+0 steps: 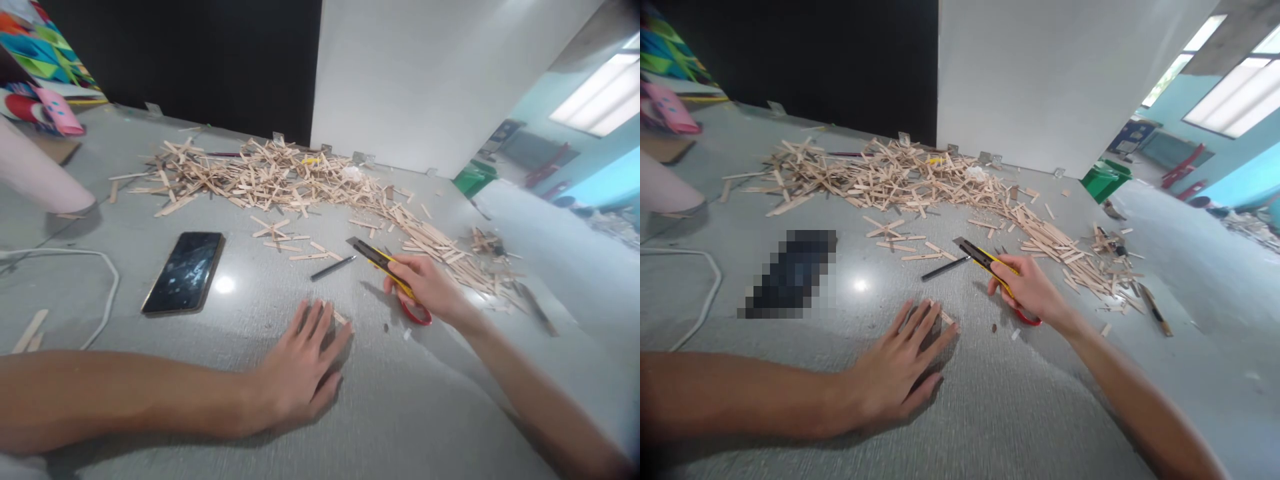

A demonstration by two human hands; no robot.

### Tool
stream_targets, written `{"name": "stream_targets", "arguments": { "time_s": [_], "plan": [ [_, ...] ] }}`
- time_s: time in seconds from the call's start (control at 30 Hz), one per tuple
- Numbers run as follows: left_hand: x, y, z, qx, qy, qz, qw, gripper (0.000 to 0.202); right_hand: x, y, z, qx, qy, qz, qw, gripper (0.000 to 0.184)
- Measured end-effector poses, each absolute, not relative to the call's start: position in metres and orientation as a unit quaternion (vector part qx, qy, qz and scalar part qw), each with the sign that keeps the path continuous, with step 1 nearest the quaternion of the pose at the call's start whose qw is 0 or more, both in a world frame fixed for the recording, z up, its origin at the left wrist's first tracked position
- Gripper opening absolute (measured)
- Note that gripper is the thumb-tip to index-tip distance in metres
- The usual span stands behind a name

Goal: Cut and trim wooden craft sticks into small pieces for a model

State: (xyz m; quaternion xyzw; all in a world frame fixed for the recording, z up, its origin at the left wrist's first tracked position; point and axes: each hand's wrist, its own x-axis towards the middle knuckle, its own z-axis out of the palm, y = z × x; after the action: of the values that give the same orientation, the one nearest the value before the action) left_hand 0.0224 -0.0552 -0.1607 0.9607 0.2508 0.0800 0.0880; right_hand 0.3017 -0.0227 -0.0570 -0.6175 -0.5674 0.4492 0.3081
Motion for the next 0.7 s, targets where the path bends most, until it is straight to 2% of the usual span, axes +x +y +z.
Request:
{"name": "stream_targets", "arguments": {
  "time_s": [0.1, 0.27, 0.37, 0.47, 0.53, 0.7],
  "plan": [
    [0.022, -0.055, -0.159, 0.962, 0.247, 0.073, 0.089, 0.073, 0.309, -0.027, -0.05, -0.62, -0.609, 0.412, 0.274, 0.022],
    [0.021, -0.055, -0.16, 0.962, 0.246, 0.072, 0.091, 0.072, 0.326, -0.035, -0.037, -0.657, -0.665, 0.275, 0.227, 0.023],
    [0.021, -0.056, -0.162, 0.962, 0.248, 0.076, 0.09, 0.073, 0.327, -0.037, -0.031, -0.643, -0.689, 0.192, 0.274, 0.023],
    [0.022, -0.056, -0.162, 0.963, 0.244, 0.069, 0.093, 0.073, 0.319, -0.036, -0.034, -0.64, -0.655, 0.192, 0.352, 0.032],
    [0.023, -0.055, -0.16, 0.963, 0.245, 0.064, 0.095, 0.073, 0.313, -0.032, -0.041, -0.632, -0.642, 0.208, 0.381, 0.032],
    [0.025, -0.055, -0.154, 0.961, 0.253, 0.051, 0.098, 0.074, 0.305, -0.023, -0.056, -0.602, -0.651, 0.263, 0.38, 0.036]
  ]
}}
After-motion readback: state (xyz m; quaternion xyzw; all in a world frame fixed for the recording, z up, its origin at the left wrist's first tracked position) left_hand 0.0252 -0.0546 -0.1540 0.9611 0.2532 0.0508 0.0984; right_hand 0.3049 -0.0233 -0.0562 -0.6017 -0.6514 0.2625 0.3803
